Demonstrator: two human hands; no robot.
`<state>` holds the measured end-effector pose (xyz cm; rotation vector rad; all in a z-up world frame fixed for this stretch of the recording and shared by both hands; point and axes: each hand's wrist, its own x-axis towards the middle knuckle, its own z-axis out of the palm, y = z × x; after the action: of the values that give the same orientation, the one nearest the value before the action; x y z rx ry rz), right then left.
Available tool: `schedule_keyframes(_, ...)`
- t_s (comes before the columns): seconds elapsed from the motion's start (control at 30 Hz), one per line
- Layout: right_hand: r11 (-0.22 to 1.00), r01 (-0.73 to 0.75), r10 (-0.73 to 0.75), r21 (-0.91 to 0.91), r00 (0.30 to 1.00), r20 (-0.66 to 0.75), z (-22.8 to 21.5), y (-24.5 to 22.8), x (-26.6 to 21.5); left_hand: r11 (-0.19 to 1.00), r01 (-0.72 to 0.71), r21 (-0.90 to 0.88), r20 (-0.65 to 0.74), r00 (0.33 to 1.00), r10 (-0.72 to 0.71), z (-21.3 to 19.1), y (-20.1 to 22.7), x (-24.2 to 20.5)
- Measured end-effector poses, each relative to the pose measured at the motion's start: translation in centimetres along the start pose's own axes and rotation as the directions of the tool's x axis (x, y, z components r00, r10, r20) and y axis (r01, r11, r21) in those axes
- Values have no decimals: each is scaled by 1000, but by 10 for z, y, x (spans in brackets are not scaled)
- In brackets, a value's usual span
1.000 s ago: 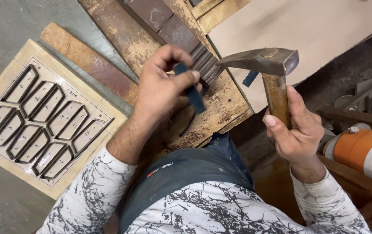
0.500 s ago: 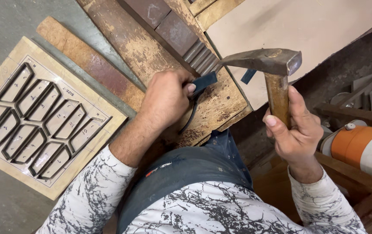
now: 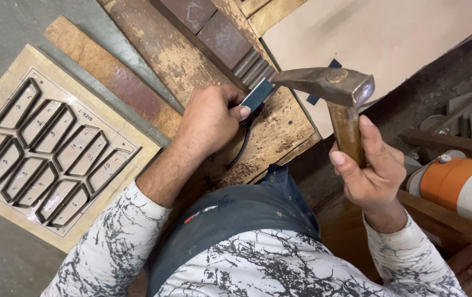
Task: The person shapes small metal frames by placing them into a numbered wooden jig and tapping them with a wooden mallet. They also use a hammer to bend the metal pieces on a metal anvil and use pliers to adjust the frames within the jig.
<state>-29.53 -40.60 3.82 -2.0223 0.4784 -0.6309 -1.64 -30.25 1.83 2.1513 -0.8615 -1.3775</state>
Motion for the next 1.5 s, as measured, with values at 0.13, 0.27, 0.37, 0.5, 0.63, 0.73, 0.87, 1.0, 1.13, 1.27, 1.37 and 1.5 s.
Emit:
schedule_keyframes(0.13, 996, 80, -79, -33, 997, 23, 4, 10, 4, 1000, -27, -9, -25, 999, 26, -2, 0, 0)
schedule_keyframes(0.27, 980, 88, -81, -178, 996, 43, 0, 11, 4, 999, -49, -20, -50, 998, 48, -3, 0, 0)
schedule_keyframes(0.37, 982, 171, -172, -81, 985, -2, 3, 13, 3, 1000, -30, 5, -47, 998, 30, -3, 0, 1)
schedule_keyframes(0.5, 982, 25, -12, -188, 998, 69, 0, 12, -3, 997, -79, -21, -75, 994, 77, 0, -5, 2)
schedule_keyframes(0.63, 982, 97, -100, -160, 995, -7, 3, 13, 0, 995, -96, 0, -92, 991, 95, 0, -5, 5)
schedule_keyframes(0.73, 982, 104, -107, -155, 994, -8, 5, 13, -5, 996, -94, 7, -107, 990, 94, 3, -11, 6)
schedule_keyframes(0.87, 992, -28, 25, -122, 999, -28, 5, 14, -1, 994, -108, 10, -112, 988, 108, 2, -9, 6)
schedule_keyframes(1.0, 995, -101, 102, 13, 989, -107, 11, 7, -2, 991, -123, -43, -82, 989, 119, -4, -5, -2)
schedule_keyframes(1.13, 997, -58, 51, -49, 990, -130, 17, -2, -9, 948, -312, -67, -234, 928, 289, -15, -18, -34)
schedule_keyframes(1.27, 984, 147, -149, -101, 989, -14, 26, 5, -7, 922, -331, -200, -374, 896, 241, -36, -73, -87)
schedule_keyframes(1.37, 947, 275, -257, -164, 959, 123, 36, 8, 1, 859, -279, -430, -485, 874, 42, -45, -127, -130)
schedule_keyframes(1.5, 881, 408, -343, -238, 899, 270, 52, 15, 15, 690, -291, -663, -581, 781, -229, -36, -195, -191)
